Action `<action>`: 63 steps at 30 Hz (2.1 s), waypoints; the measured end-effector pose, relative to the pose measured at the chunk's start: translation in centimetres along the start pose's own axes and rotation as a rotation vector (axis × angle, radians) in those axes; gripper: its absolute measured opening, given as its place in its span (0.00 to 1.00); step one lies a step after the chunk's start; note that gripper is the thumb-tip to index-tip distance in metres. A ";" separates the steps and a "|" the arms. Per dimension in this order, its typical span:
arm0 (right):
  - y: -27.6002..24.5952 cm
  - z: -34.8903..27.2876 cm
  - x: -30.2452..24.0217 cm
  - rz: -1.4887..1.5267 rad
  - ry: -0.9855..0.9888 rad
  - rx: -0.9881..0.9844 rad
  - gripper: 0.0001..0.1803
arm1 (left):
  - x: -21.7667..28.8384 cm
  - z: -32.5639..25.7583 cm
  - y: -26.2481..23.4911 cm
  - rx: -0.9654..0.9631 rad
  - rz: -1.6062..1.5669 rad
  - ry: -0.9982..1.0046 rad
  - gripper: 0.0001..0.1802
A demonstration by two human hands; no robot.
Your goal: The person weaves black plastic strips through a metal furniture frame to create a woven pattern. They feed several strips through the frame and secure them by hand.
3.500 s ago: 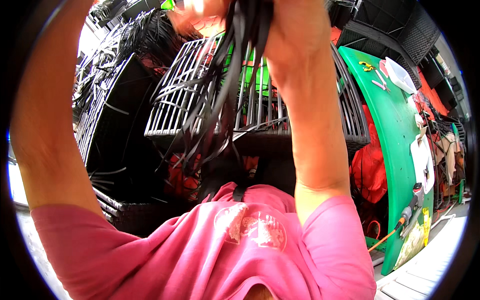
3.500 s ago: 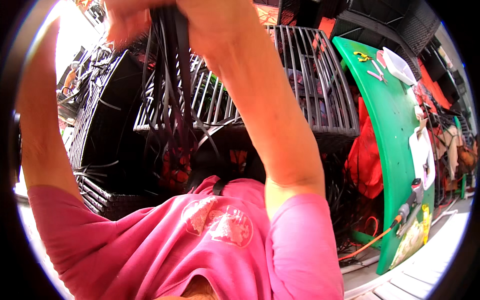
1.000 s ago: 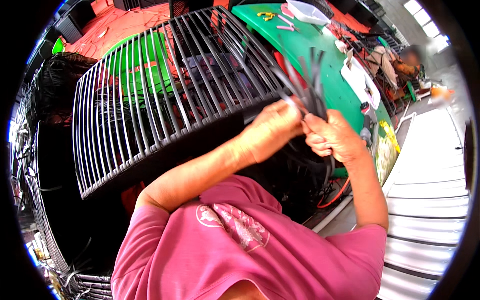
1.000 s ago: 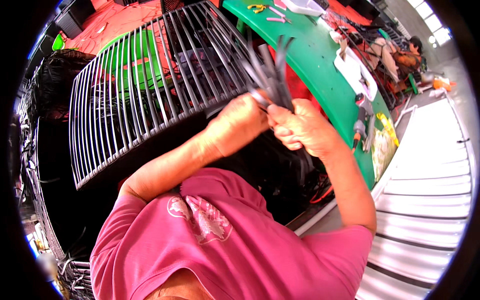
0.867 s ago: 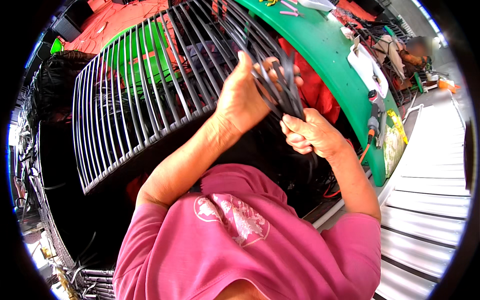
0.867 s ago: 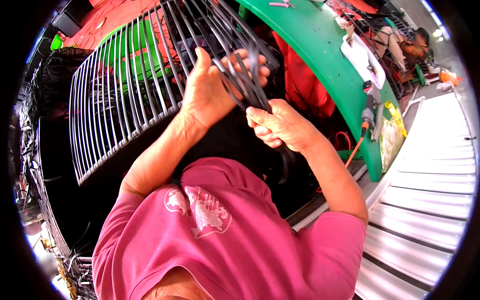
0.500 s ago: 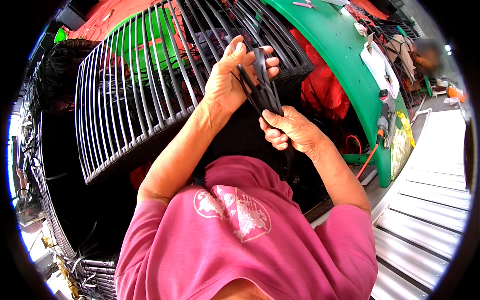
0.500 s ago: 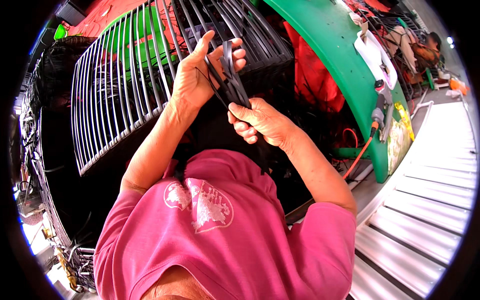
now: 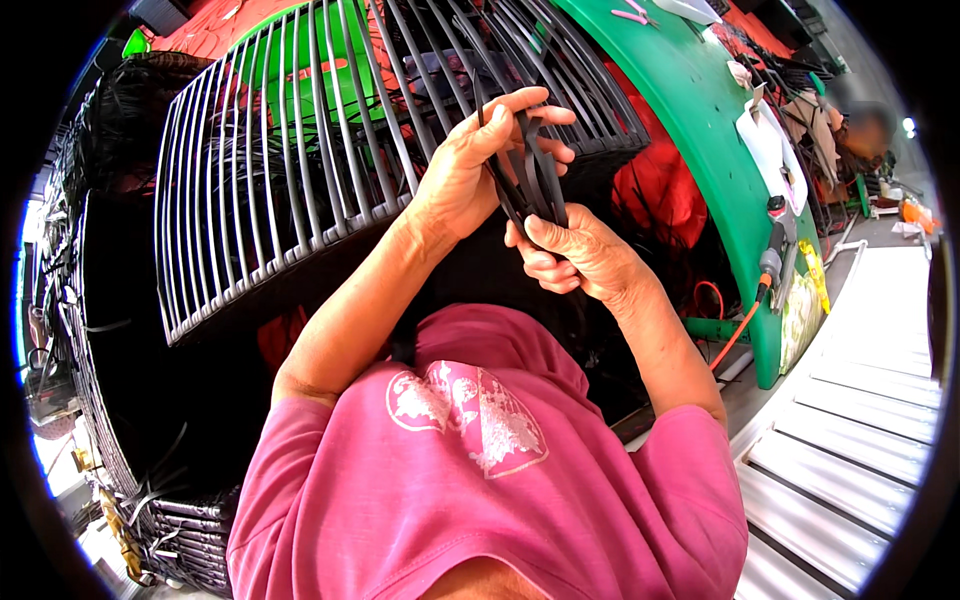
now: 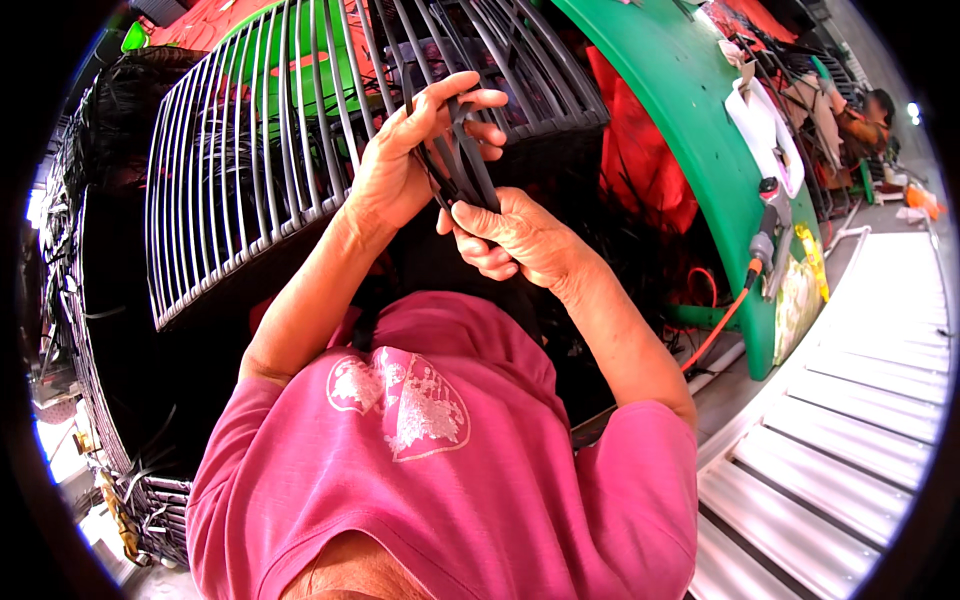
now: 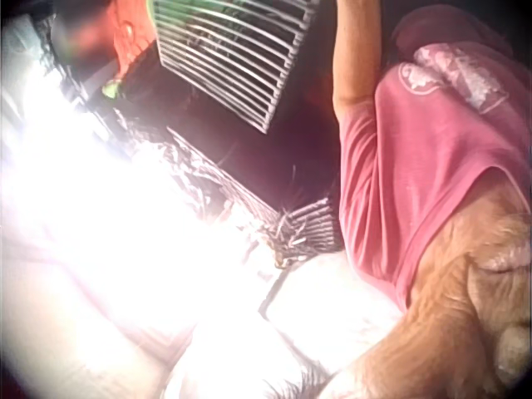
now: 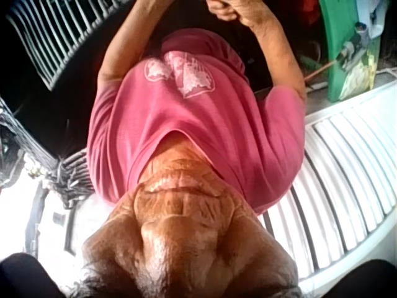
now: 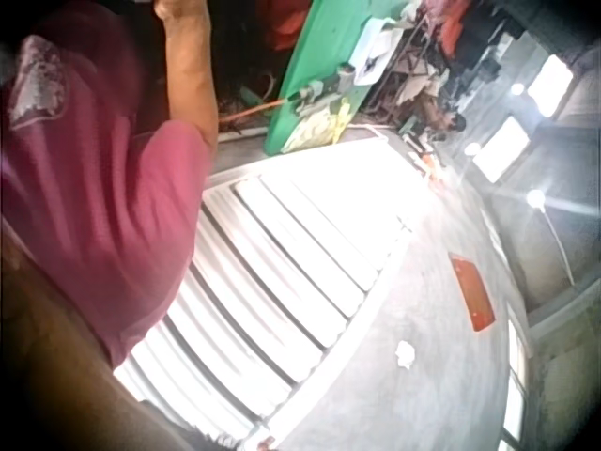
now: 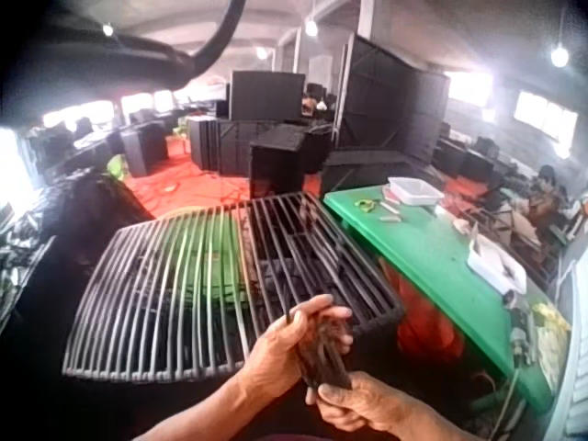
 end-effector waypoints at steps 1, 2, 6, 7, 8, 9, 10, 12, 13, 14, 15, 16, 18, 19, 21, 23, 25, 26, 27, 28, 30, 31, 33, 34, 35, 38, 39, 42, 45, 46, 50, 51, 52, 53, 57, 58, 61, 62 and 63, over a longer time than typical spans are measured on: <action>0.0 -0.2 0.0 0.013 -0.006 0.007 0.18 | 0.2 -0.4 0.0 0.006 -0.008 -0.014 0.29; 0.0 -0.4 0.0 0.026 -0.012 0.014 0.18 | 0.5 -0.8 -0.1 0.012 -0.015 -0.027 0.31; 0.3 -1.1 0.0 0.006 -0.027 0.080 0.19 | 1.2 -2.4 -0.9 0.086 -0.120 -0.090 0.32; 0.4 -1.2 -0.1 0.020 -0.029 0.080 0.19 | 1.4 -2.8 -0.9 0.108 -0.127 -0.075 0.31; 0.5 -1.4 -0.2 0.034 -0.030 0.080 0.19 | 1.5 -3.2 -0.8 0.129 -0.134 -0.059 0.30; 0.5 -1.5 -0.2 0.051 -0.030 0.080 0.19 | 1.5 -3.6 -0.7 0.154 -0.142 -0.046 0.29; 0.5 -1.7 -0.5 0.033 -0.073 0.094 0.19 | 1.4 -4.1 -0.4 0.153 -0.195 -0.025 0.29; 0.7 -2.0 -1.3 -0.001 -0.161 0.120 0.19 | 1.4 -5.2 0.3 0.151 -0.299 0.014 0.30; 0.9 -2.1 -1.4 -0.018 -0.180 0.133 0.19 | 1.1 -5.7 0.2 0.129 -0.218 0.020 0.34; 1.1 -2.1 -1.6 -0.033 -0.186 0.140 0.19 | 0.5 -6.3 0.0 0.108 -0.137 0.025 0.37; 1.4 -2.0 -1.4 -0.045 -0.185 0.145 0.19 | -0.1 -6.9 -0.1 0.124 -0.127 -0.017 0.40; 1.6 -1.9 -1.3 -0.057 -0.185 0.150 0.19 | -0.2 -7.2 0.1 0.082 -0.179 -0.041 0.44; 1.7 -1.8 -2.1 -0.047 -0.268 0.149 0.19 | 0.1 -7.3 0.9 0.011 -0.278 0.029 0.50; 1.6 -1.9 -2.6 -0.024 -0.335 0.158 0.19 | 0.2 -7.4 1.5 0.022 -0.239 0.052 0.53; 1.7 -2.0 -3.9 0.003 -0.463 0.183 0.19 | 0.4 -8.0 2.0 0.088 -0.207 0.076 0.54; 2.0 -1.5 -4.9 0.065 -0.505 0.178 0.19 | 0.0 -8.1 2.1 0.151 -0.061 0.075 0.55; 2.8 -0.1 -5.4 0.176 -0.523 0.130 0.19 | -1.0 -7.5 2.4 0.128 0.042 0.010 0.52; 3.4 0.6 -5.5 0.225 -0.533 0.083 0.19 | -1.4 -7.5 2.4 0.166 0.086 -0.078 0.38; 3.8 0.9 -5.8 0.254 -0.540 0.135 0.17 | -2.1 -7.2 2.5 0.185 0.086 -0.098 0.30; 3.7 1.2 -6.0 0.252 -0.515 0.169 0.17 | -2.5 -6.9 2.8 0.204 0.086 -0.118 0.21; 3.4 1.6 -6.3 0.249 -0.489 0.178 0.18 | -2.7 -6.9 3.1 0.167 0.093 -0.194 0.12; 3.3 1.7 -6.6 0.119 -0.509 0.234 0.19 | -2.7 -7.0 2.7 0.202 0.113 -0.209 0.12; 2.9 2.2 -6.6 -0.150 -0.471 0.267 0.22 | -2.9 -7.4 1.7 0.276 0.183 -0.239 0.14; 3.1 1.8 -6.9 -0.275 -0.482 0.295 0.26 | -2.8 -7.6 1.6 0.274 0.182 -0.234 0.14; 2.8 1.3 -7.7 -0.532 -0.573 0.373 0.28 | -2.8 -7.8 1.6 0.271 0.180 -0.228 0.15; 1.7 -1.8 -9.9 -0.940 -0.898 0.782 0.30 | -2.3 -8.0 1.4 0.362 0.062 -0.231 0.15; 1.0 -2.3 -10.2 -0.787 -0.871 0.776 0.26 | -2.0 -8.1 1.1 0.365 0.034 -0.236 0.15; 0.5 -2.5 -10.0 -0.549 -0.792 0.726 0.20 | -1.8 -8.1 0.5 0.350 -0.001 -0.229 0.14; 1.0 -0.7 -9.6 -0.532 -0.710 0.664 0.18 | -1.7 -8.1 0.4 0.323 0.016 -0.235 0.14; 0.9 -0.2 -9.6 -0.494 -0.713 0.650 0.16 | -1.7 -8.2 0.4 0.309 0.020 -0.241 0.14; 0.7 0.7 -9.8 -0.327 -0.748 0.633 0.09 | -1.7 -8.2 0.0 0.279 0.050 -0.234 0.15; 0.7 0.6 -9.8 -0.308 -0.783 0.653 0.08 | -1.6 -8.2 0.0 0.292 0.009 -0.237 0.15; 0.6 0.5 -9.8 -0.290 -0.819 0.672 0.07 | -1.5 -8.2 0.2 0.305 -0.031 -0.241 0.15; 0.3 0.3 -9.7 -0.260 -0.850 0.667 0.05 | -1.4 -8.3 0.2 0.318 -0.072 -0.244 0.15; 0.9 0.7 -9.2 0.026 -0.763 0.460 0.08 | -1.7 -8.3 -0.5 0.296 -0.123 -0.259 0.16; 1.2 0.9 -9.0 0.134 -0.697 0.342 0.08 | -1.7 -8.3 -0.5 0.279 -0.128 -0.264 0.16; 1.7 0.6 -8.8 0.398 -0.492 0.090 0.10 | -1.9 -8.1 -0.4 0.308 -0.140 -0.217 0.17; 1.7 0.5 -8.8 0.309 -0.466 0.098 0.10 | -1.9 -8.0 -0.4 0.331 -0.143 -0.192 0.17; 1.7 0.3 -8.9 0.219 -0.442 0.105 0.10 | -1.9 -7.8 -0.5 0.263 -0.106 -0.158 0.18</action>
Point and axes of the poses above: each hand's wrist, its own z-axis towards the middle knuckle, its own y-axis out of the palm, x = y × z, the point moved 7 cm from there along z, towards the middle knuckle, and after that the axes turned 4 degrees about x, right-handed, at the moved point
